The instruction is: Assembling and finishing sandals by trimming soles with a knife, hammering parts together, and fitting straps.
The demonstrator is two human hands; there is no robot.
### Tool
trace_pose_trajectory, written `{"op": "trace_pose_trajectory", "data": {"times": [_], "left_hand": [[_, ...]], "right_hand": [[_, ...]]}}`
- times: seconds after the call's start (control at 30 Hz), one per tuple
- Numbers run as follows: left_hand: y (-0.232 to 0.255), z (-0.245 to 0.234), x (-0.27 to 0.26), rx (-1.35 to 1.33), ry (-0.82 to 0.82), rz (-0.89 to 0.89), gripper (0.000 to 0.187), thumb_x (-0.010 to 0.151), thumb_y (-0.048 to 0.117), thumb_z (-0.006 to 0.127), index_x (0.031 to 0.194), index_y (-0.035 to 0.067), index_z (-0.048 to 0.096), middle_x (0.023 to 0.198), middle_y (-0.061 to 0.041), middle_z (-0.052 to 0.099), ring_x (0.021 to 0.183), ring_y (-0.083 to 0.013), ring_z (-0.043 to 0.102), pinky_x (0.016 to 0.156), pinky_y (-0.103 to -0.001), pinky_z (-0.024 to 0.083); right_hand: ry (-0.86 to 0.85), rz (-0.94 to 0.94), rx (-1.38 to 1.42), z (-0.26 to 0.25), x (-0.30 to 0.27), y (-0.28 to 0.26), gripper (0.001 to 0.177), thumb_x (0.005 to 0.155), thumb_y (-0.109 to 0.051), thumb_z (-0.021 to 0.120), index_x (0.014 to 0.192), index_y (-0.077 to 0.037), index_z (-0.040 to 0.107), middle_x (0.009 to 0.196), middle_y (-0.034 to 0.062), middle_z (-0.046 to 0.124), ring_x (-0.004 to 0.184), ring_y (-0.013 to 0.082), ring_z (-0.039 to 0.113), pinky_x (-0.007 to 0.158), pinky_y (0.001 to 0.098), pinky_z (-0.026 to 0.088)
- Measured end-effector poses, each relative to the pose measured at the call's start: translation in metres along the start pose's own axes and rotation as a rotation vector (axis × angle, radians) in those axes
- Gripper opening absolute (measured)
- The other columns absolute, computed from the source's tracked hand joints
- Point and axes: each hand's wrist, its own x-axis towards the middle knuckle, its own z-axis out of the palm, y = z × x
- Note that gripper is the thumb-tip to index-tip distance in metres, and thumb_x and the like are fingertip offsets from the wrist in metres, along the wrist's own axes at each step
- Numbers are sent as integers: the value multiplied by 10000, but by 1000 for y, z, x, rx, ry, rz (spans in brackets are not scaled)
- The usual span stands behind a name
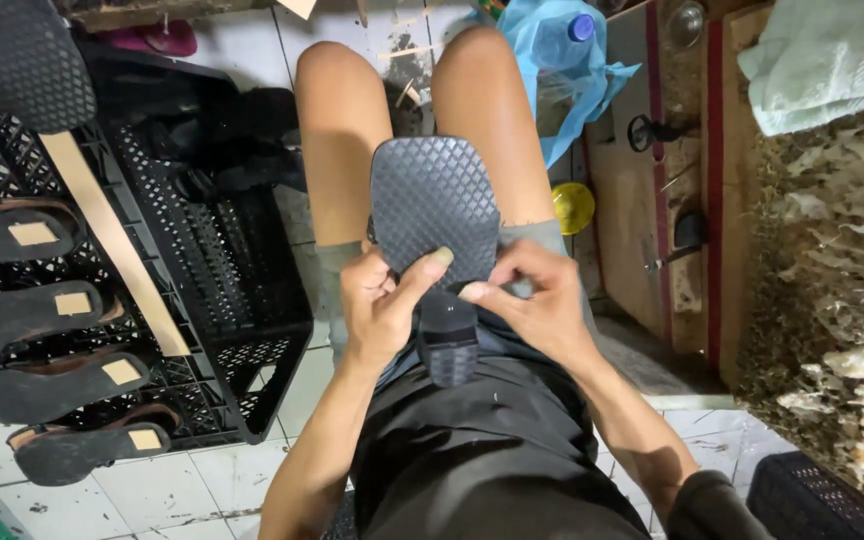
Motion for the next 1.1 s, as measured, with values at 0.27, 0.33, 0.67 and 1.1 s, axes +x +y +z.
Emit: {"op": "trace_pose_trajectory", "data": {"times": [0.27,0.33,0.67,1.1], "left_hand": [[14,8,-17,248,-291,-11,274,717,196,705,580,47,521,518,-72,517,541,-161,496,744,-252,352],[22,8,-16,306,-382,19,313,691,217,719,596,38,480,547,-96,521,566,-213,522,781,-275,321],[-25,-6,-49,454,-408,-79,260,666,263,738,779,66,611,804,-91,626,819,-251,528,913,-331,266],[-47,-36,-65,437,-433,-257,241,733,356,687,812,130,664,824,-21,588,977,-164,402,990,-330,160]], "right_hand": [[-25,173,255,-21,15,20,294,714,-18,698,930,4,501,699,6,517,661,60,456,642,185,389],[-38,180,262,-24,15,30,225,746,-18,672,909,6,519,637,-1,509,610,47,443,600,173,376],[-18,204,152,-13,18,24,198,760,-67,695,869,-18,537,563,19,556,467,19,403,454,126,332],[-251,168,16,-16,-31,46,516,569,-190,838,922,-68,482,868,54,493,734,152,462,714,273,391]]}}
